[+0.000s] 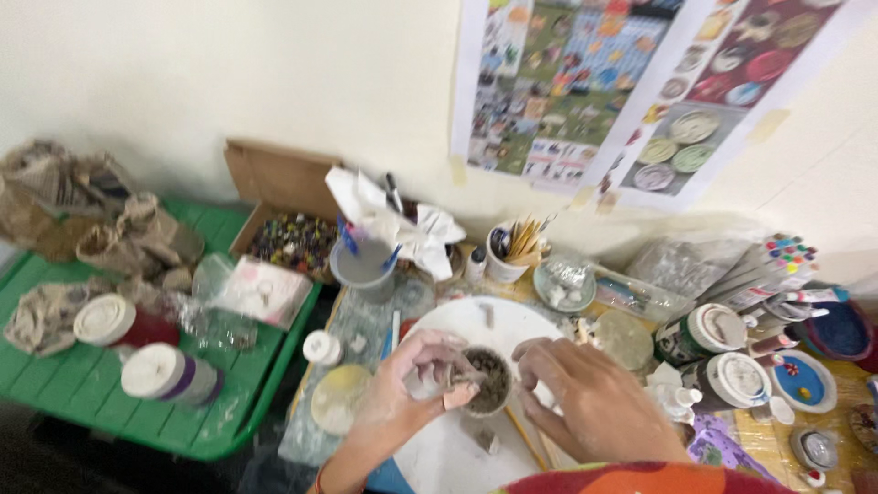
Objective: The person shapes small pieces of clay by hand on a white turntable, smooths a clay component with a tool, and later picks up a purple paint palette to mix colors with their finger.
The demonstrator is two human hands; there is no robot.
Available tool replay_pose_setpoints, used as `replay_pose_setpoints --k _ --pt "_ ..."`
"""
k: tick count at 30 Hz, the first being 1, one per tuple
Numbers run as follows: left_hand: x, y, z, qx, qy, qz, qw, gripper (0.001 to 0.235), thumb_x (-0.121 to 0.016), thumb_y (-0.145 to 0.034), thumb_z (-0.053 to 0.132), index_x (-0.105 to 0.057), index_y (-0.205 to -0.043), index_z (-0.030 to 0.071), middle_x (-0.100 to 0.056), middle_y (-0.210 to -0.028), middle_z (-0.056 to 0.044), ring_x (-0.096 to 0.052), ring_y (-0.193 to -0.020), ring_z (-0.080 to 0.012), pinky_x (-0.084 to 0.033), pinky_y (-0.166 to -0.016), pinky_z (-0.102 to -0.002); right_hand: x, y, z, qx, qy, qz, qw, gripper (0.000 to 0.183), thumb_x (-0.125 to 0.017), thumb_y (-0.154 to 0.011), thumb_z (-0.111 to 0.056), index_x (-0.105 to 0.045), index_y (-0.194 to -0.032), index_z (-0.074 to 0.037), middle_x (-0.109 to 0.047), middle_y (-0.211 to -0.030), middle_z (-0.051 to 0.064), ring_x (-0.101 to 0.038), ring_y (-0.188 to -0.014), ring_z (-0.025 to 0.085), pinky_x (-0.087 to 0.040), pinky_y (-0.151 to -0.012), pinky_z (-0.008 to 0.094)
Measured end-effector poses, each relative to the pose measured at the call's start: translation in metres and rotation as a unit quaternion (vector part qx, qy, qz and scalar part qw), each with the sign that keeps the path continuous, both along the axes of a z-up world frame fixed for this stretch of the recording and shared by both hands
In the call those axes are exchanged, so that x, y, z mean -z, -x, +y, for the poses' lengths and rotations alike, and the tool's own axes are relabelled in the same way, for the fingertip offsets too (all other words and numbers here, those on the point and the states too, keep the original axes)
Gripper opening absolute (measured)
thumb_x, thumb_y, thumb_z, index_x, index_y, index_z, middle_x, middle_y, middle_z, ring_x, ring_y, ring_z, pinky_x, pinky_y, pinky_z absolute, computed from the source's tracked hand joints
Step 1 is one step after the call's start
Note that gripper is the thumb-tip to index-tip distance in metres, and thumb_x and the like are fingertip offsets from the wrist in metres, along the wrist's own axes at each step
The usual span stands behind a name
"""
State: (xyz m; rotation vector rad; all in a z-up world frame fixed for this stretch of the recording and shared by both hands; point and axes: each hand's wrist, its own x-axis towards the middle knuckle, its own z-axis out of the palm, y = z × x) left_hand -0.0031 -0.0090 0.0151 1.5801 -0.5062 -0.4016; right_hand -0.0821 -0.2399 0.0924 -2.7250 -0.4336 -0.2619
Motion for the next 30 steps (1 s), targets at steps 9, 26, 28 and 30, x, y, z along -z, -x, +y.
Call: replay_pose_setpoints --k 9,26,28,30 --pt "-0.023 0.0 -0.022 0.003 0.002 0.043 0.999 0.049 -0.085 -0.075 0.024 -0.068 -0.118 0.008 -0.076 -0.099 -0.002 -0.066 -0.094 -0.0082 -0.046 -0.081 -0.024 -0.002 0.013 -0.009 0.073 0.017 0.076 0.994 0.032 -0.071 -0.081 -0.021 -0.063 -0.109 -0.008 -0.07 -0.106 0.011 -0.069 -0.091 0.033 -0.054 -0.083 0.045" --pt "-0.001 0.019 0.01 -0.044 -0.037 0.034 0.998 0.043 -0.084 -0.076 0.017 -0.07 -0.115 0.008 -0.075 -0.099 -0.001 -0.054 -0.081 -0.0091 -0.044 -0.074 -0.024 -0.005 0.019 -0.018 0.109 0.026 0.13 0.985 0.034 -0.068 -0.087 -0.031 -0.06 -0.115 -0.014 -0.069 -0.112 0.01 -0.068 -0.098 0.033 -0.053 -0.085 0.045" --pt "0.01 0.025 0.024 -0.064 -0.072 0.062 0.993 0.04 -0.084 -0.076 0.016 -0.072 -0.114 0.009 -0.073 -0.096 0.0 -0.05 -0.078 -0.0088 -0.042 -0.07 -0.024 -0.005 0.017 -0.015 0.097 0.01 0.098 0.99 0.031 -0.068 -0.087 -0.031 -0.061 -0.112 -0.013 -0.07 -0.115 0.011 -0.068 -0.1 0.034 -0.053 -0.084 0.045" --pt "0.022 0.038 0.034 -0.085 -0.092 0.099 0.987 0.037 -0.084 -0.077 0.016 -0.073 -0.112 0.008 -0.071 -0.094 0.001 -0.048 -0.077 -0.0087 -0.04 -0.067 -0.024 -0.004 0.018 -0.01 0.094 0.002 0.096 0.991 0.031 -0.068 -0.087 -0.031 -0.061 -0.111 -0.013 -0.07 -0.116 0.011 -0.067 -0.1 0.035 -0.053 -0.083 0.046"
